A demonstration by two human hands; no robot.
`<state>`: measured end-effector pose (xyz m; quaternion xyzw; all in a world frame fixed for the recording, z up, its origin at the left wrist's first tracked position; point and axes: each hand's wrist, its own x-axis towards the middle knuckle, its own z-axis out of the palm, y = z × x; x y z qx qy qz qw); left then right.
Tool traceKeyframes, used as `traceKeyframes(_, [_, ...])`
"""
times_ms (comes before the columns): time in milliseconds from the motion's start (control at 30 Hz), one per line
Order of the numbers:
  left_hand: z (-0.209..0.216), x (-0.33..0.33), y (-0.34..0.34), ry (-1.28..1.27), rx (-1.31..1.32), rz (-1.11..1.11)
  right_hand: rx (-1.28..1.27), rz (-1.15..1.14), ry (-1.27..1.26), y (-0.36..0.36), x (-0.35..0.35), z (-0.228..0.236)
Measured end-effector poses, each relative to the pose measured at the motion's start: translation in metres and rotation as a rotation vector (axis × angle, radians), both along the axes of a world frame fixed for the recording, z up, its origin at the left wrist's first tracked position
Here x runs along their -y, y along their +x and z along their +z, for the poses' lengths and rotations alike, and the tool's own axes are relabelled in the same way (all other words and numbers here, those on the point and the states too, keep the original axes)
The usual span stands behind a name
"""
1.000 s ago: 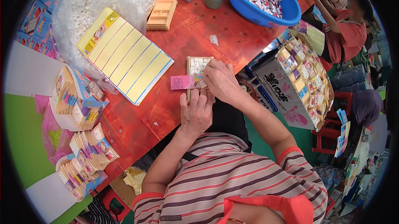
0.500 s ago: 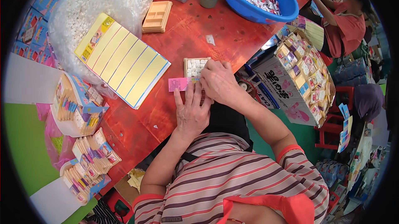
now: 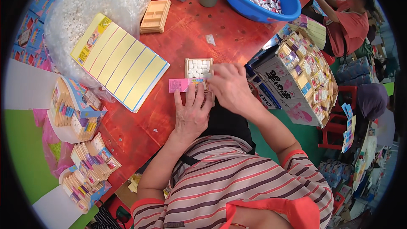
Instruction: The recorder is packaging small white items into plastic trays and then into larger boxes at a workshop table.
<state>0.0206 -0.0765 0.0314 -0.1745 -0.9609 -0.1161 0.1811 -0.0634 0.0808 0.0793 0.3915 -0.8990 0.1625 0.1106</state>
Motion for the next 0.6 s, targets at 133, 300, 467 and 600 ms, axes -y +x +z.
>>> traceKeyframes(133, [0.001,-0.001,0.001,-0.015,0.003,-0.055,0.042,-0.201,-0.109,-0.034,0.008,-0.011])
traceKeyframes(300, [-0.001,-0.001,0.005,-0.074,-0.033,-0.073,0.085,-0.265,-0.155,-0.023,-0.010,-0.030])
traceKeyframes(467, [0.002,0.000,0.004,-0.052,-0.020,-0.078,0.817,-0.456,-0.773,0.020,-0.064,-0.050])
traceKeyframes(600, [0.001,-0.003,0.000,-0.042,-0.022,-0.107,1.392,-0.340,-0.965,0.061,-0.045,-0.060])
